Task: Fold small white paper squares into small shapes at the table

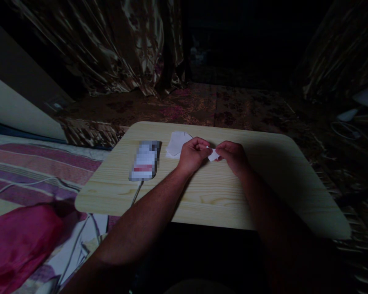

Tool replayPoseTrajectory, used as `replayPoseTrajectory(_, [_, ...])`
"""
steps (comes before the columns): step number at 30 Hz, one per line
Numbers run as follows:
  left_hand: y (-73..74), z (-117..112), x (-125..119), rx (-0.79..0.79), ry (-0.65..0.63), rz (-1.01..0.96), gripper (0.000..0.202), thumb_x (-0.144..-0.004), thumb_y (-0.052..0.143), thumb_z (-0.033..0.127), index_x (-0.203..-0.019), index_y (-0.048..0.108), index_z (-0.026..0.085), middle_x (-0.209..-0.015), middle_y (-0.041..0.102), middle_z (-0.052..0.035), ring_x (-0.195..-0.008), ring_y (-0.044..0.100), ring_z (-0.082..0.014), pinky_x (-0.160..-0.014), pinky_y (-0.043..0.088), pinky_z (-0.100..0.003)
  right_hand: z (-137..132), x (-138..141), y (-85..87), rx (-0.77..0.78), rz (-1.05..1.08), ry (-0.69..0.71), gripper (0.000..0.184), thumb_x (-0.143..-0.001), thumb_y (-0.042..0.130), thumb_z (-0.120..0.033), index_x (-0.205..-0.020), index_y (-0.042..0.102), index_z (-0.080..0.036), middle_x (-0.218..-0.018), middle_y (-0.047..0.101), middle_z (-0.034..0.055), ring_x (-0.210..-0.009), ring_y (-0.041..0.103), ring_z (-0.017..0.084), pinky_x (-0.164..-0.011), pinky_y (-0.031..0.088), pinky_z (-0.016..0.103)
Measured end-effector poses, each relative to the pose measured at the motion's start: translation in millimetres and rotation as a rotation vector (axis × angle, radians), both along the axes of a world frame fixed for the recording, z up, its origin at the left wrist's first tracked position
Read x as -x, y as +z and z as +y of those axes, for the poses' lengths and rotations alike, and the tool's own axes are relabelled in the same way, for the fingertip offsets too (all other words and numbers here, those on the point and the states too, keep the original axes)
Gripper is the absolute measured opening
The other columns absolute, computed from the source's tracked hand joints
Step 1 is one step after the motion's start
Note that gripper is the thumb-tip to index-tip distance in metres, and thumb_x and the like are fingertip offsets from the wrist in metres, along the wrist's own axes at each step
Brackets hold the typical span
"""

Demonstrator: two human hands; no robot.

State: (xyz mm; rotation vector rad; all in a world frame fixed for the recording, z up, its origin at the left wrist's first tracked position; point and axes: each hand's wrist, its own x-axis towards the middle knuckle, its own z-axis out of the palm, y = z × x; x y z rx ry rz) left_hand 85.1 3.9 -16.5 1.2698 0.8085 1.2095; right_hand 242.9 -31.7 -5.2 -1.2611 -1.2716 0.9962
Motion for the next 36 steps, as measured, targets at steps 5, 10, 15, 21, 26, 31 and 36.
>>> replayPoseTrajectory(5, [-0.5, 0.5, -1.0, 0.042, -0.003, -0.036, 0.023, -0.059, 0.078, 0.020, -0.077, 0.064, 0.016, -0.062, 0.064, 0.0014, -0.052, 0.054, -0.0089, -0.053, 0.042, -0.023, -3.7, 1.2, 5.0, 0.011, -0.026, 0.023, 0.016, -0.071, 0.065, -0.032, -0.075, 0.064, -0.017, -0.060, 0.066, 0.0005, -0.057, 0.064, 0.015, -0.059, 0.052, 0.028])
replayPoseTrajectory(10, [-1.2, 0.9, -1.4, 0.047, -0.015, -0.062, 0.022, -0.060, 0.077, 0.017, -0.077, 0.063, 0.015, -0.062, 0.062, 0.0020, -0.052, 0.053, -0.0076, -0.052, 0.041, -0.021, -0.8, 2.3, -1.5, -0.020, -0.074, -0.006, 0.014, -0.071, 0.064, -0.031, -0.073, 0.064, -0.017, -0.058, 0.066, 0.0002, -0.054, 0.063, 0.015, -0.055, 0.049, 0.026])
replayPoseTrajectory(15, [-1.8, 0.6, -1.7, 0.011, -0.055, -0.062, 0.027, -0.061, 0.077, 0.019, -0.084, 0.063, 0.016, -0.069, 0.064, 0.0018, -0.057, 0.056, -0.0082, -0.056, 0.043, -0.021, 1.3, 2.6, -3.9, -0.033, -0.079, -0.043, 0.013, -0.071, 0.064, -0.031, -0.073, 0.063, -0.018, -0.057, 0.066, -0.0002, -0.053, 0.063, 0.015, -0.054, 0.048, 0.025])
replayPoseTrajectory(21, [-0.3, -0.6, -2.0, 0.023, -0.071, -0.050, 0.038, -0.058, 0.079, 0.020, -0.091, 0.061, 0.017, -0.067, 0.063, 0.0030, -0.055, 0.056, -0.0087, -0.054, 0.043, -0.022, -0.1, 3.1, -1.1, -0.026, -0.058, -0.062, 0.016, -0.072, 0.065, -0.033, -0.074, 0.063, -0.017, -0.057, 0.066, 0.0002, -0.053, 0.064, 0.015, -0.053, 0.048, 0.025])
replayPoseTrajectory(26, [0.9, -1.9, -1.3, 0.006, -0.053, -0.041, 0.037, -0.062, 0.077, 0.022, -0.095, 0.061, 0.017, -0.066, 0.064, 0.0027, -0.052, 0.055, -0.0085, -0.052, 0.041, -0.021, 0.7, 3.2, -3.1, -0.043, -0.042, -0.056, 0.015, -0.073, 0.065, -0.032, -0.074, 0.063, -0.017, -0.057, 0.066, -0.0002, -0.052, 0.063, 0.014, -0.052, 0.048, 0.024])
replayPoseTrajectory(31, [1.6, -3.0, -2.2, -0.002, -0.023, -0.019, 0.032, -0.063, 0.077, 0.023, -0.091, 0.062, 0.017, -0.062, 0.062, 0.0036, -0.048, 0.052, -0.0072, -0.050, 0.040, -0.020, 1.3, 4.0, -4.0, -0.054, -0.080, -0.072, 0.015, -0.071, 0.065, -0.031, -0.075, 0.064, -0.017, -0.059, 0.067, 0.0000, -0.054, 0.064, 0.015, -0.054, 0.050, 0.025])
replayPoseTrajectory(36, [0.2, -3.3, -2.8, -0.011, -0.039, -0.017, 0.031, -0.064, 0.077, 0.023, -0.089, 0.063, 0.015, -0.064, 0.063, 0.0023, -0.049, 0.051, -0.0069, -0.050, 0.040, -0.020, 1.9, 4.0, -5.4, -0.054, -0.088, -0.084, 0.010, -0.071, 0.063, -0.028, -0.072, 0.062, -0.018, -0.057, 0.066, -0.0005, -0.053, 0.063, 0.015, -0.052, 0.048, 0.025])
